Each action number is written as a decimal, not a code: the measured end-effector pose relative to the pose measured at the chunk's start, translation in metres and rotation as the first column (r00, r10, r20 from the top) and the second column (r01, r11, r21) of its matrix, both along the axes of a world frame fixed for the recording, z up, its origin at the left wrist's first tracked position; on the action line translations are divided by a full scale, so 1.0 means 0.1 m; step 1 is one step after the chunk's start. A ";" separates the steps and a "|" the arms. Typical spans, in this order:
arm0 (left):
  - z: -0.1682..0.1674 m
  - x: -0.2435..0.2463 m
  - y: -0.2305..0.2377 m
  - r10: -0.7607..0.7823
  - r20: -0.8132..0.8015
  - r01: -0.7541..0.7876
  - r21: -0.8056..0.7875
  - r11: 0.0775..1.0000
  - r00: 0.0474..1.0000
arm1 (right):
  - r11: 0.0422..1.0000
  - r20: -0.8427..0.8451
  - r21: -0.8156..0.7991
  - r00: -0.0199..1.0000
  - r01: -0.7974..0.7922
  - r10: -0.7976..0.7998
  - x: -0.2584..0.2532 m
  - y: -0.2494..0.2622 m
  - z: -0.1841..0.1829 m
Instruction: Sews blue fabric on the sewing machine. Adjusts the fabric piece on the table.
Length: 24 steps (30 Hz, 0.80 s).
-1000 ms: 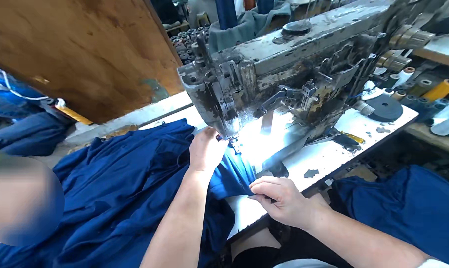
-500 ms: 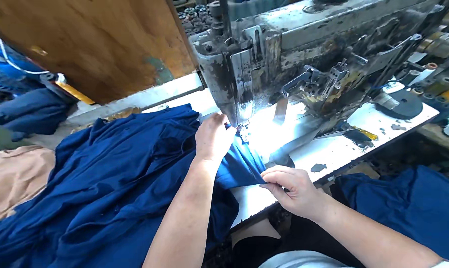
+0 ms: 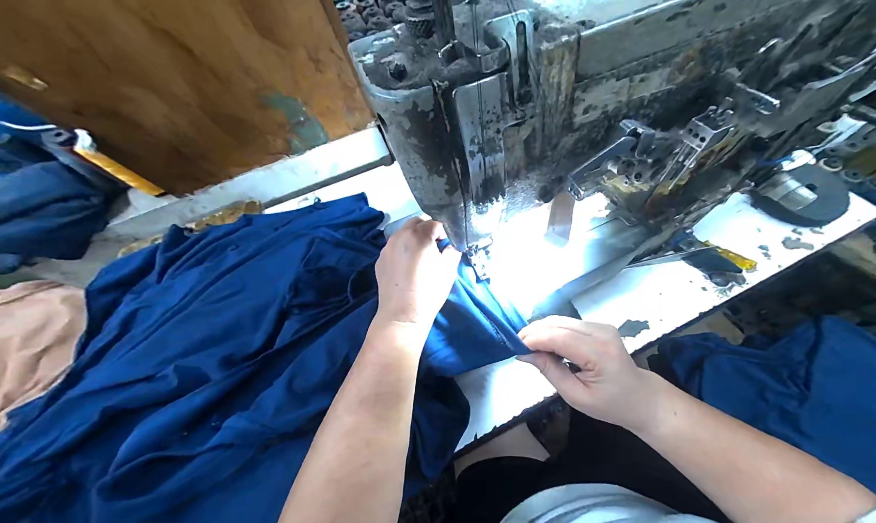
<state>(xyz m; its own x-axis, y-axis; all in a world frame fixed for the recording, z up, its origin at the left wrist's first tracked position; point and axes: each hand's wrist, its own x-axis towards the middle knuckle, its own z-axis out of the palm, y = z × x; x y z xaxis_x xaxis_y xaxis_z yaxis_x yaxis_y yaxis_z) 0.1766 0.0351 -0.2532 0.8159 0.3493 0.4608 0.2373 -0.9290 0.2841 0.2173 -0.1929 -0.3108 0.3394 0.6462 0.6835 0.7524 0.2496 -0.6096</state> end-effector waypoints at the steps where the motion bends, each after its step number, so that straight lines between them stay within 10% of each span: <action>1: 0.02 0.00 0.00 0.010 -0.009 -0.010 -0.004 1.000 1.000 | 1.000 0.007 -0.007 1.000 0.003 -0.003 0.00 0.00 0.01; 11: 0.25 -0.32 -0.09 -0.032 -0.108 0.031 -0.007 0.999 0.994 | 0.998 0.042 -0.043 0.999 0.037 -0.035 0.05 0.06 0.00; 17: -0.07 -0.84 -0.44 -0.298 -0.181 0.333 0.219 0.917 0.937 | 0.998 0.084 -0.018 0.995 0.053 -0.052 0.04 -0.05 0.01; 24: 0.00 -0.72 -0.29 -0.234 -0.163 0.259 0.156 0.953 0.958 | 0.998 0.029 -0.012 0.997 0.069 -0.069 0.06 0.11 -0.01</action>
